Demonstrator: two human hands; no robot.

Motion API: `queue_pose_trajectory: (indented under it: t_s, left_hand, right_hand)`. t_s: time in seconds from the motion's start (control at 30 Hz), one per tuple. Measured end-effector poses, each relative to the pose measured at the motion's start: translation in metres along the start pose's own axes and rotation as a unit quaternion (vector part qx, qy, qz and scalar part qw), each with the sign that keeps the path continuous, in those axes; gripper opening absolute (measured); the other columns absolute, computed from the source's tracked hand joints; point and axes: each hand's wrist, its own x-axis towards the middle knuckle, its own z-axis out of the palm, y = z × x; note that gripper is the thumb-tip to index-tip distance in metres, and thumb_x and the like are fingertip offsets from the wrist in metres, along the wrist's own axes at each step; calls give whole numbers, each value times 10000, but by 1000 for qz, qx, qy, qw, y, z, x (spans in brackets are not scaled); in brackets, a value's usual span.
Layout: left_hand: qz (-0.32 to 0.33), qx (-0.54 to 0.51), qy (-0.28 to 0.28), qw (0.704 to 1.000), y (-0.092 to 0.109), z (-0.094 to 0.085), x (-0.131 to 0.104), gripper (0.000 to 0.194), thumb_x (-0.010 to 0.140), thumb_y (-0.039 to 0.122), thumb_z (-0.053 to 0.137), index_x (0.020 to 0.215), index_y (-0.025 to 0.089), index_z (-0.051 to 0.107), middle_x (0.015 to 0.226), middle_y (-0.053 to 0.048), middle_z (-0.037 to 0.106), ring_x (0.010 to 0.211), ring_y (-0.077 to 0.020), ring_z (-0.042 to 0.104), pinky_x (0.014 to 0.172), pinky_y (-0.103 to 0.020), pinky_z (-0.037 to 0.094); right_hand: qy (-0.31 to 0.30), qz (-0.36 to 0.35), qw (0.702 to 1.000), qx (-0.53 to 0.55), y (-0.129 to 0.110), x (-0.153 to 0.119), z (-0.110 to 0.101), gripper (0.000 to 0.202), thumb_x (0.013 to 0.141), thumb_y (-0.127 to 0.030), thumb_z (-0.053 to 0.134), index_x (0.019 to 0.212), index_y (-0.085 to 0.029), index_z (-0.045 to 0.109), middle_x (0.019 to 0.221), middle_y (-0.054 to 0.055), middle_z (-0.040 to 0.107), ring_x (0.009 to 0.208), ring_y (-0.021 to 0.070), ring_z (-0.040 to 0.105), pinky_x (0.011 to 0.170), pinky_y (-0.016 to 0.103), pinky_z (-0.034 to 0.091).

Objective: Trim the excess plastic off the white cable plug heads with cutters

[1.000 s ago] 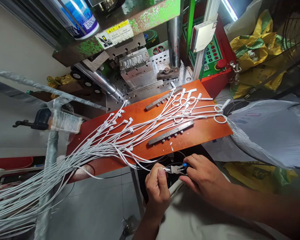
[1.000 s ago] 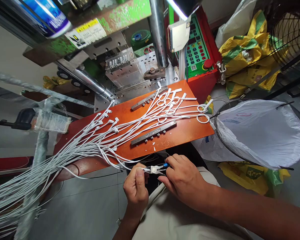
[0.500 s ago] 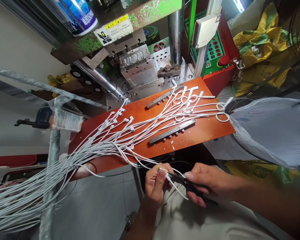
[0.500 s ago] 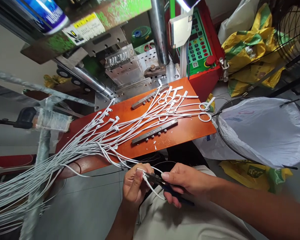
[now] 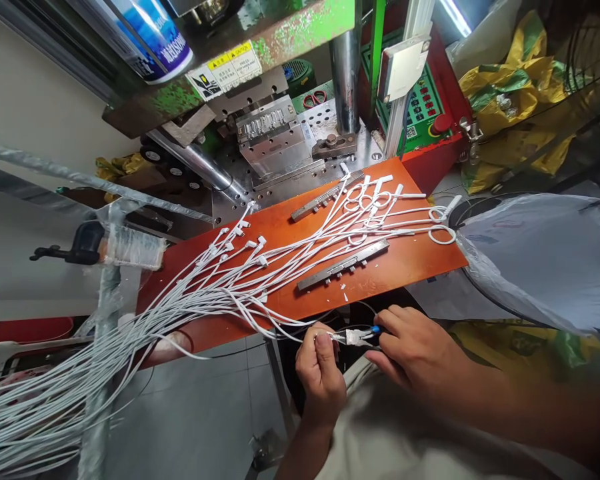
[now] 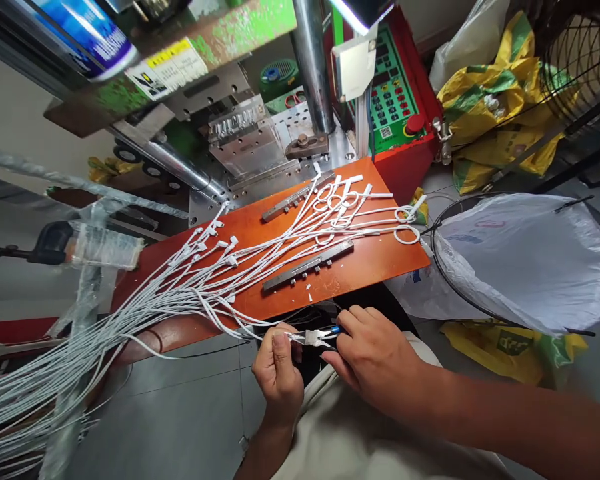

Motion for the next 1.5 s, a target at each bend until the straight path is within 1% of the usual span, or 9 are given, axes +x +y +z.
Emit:
queue_pose_trajectory:
  t_s: [0.33, 0.53, 0.63, 0.77, 0.83, 0.9, 1.0, 1.07, 1.5]
  left_hand:
    - [74, 57, -30, 995, 3, -8, 5, 397, 1185, 344, 423, 838, 226, 574, 747, 1, 550, 643, -174, 500, 643, -337, 382]
    - [56, 8, -31, 998, 11, -8, 8, 445, 1164, 423, 488, 780, 218, 579, 699, 8, 534, 584, -150, 454, 566, -310, 342]
    - [7, -50, -65, 997, 15, -9, 7, 465, 1145, 494, 528, 776, 215, 579, 700, 11, 519, 574, -138, 423, 542, -290, 317]
    - [-40, -189, -118, 974, 14, -8, 8, 460, 1123, 549, 569, 802, 220, 558, 685, 16, 513, 546, -120, 382, 514, -261, 299]
    - [-41, -241, -138, 960, 10, -6, 10, 447, 1126, 532, 574, 808, 219, 558, 668, 20, 501, 552, -121, 396, 514, -250, 321]
    - [-37, -251, -138, 957, 6, -5, 11, 422, 1140, 483, 569, 819, 210, 586, 683, 13, 518, 585, -127, 445, 527, -242, 357]
    - [-32, -208, -91, 973, 0, -3, 12, 384, 1159, 397, 562, 855, 184, 662, 790, -16, 609, 672, -132, 567, 608, -246, 464]
    - [-43, -202, -64, 976, -2, -1, 11, 363, 1160, 375, 569, 887, 171, 696, 868, -31, 670, 693, -127, 629, 650, -249, 526]
    - [-205, -402, -77, 889, 16, 17, 10, 396, 1094, 489, 678, 838, 193, 616, 767, 20, 735, 358, -54, 546, 377, -153, 480]
  right_hand:
    - [-5, 5, 1000, -7, -2, 0, 6, 329, 1033, -282, 731, 722, -199, 663, 880, 72, 661, 829, 234, 526, 742, 380, 358]
    - [-78, 28, 990, 116, 3, -1, -2, 447, 1147, -356, 518, 768, -181, 677, 819, 59, 645, 704, 177, 495, 665, 358, 325]
    - [-190, 102, 916, 338, 14, 3, -6, 587, 1140, -536, 506, 694, -176, 633, 720, 21, 600, 617, 131, 441, 605, 314, 325]
    - [-309, 184, 704, 613, 25, 7, 2, 768, 994, -847, 551, 653, -163, 624, 596, 4, 567, 524, 114, 480, 512, 262, 318]
    - [-311, 188, 674, 643, 27, 7, 5, 805, 984, -883, 523, 673, -151, 643, 617, 18, 600, 523, 121, 523, 506, 255, 320]
    - [-283, 167, 742, 585, 26, 8, 2, 780, 1035, -833, 493, 686, -154, 652, 660, 22, 612, 562, 122, 518, 545, 261, 350]
    - [-176, 112, 910, 359, 24, 6, -9, 661, 1147, -625, 441, 737, -166, 682, 818, 58, 650, 698, 158, 545, 669, 301, 411]
    - [-116, 75, 966, 218, 23, 3, -15, 569, 1174, -489, 438, 798, -170, 721, 923, 87, 674, 783, 187, 579, 721, 323, 422]
    - [-69, 66, 991, 91, 16, -2, -29, 434, 1167, -332, 520, 805, -181, 707, 902, 68, 655, 793, 194, 585, 715, 327, 432]
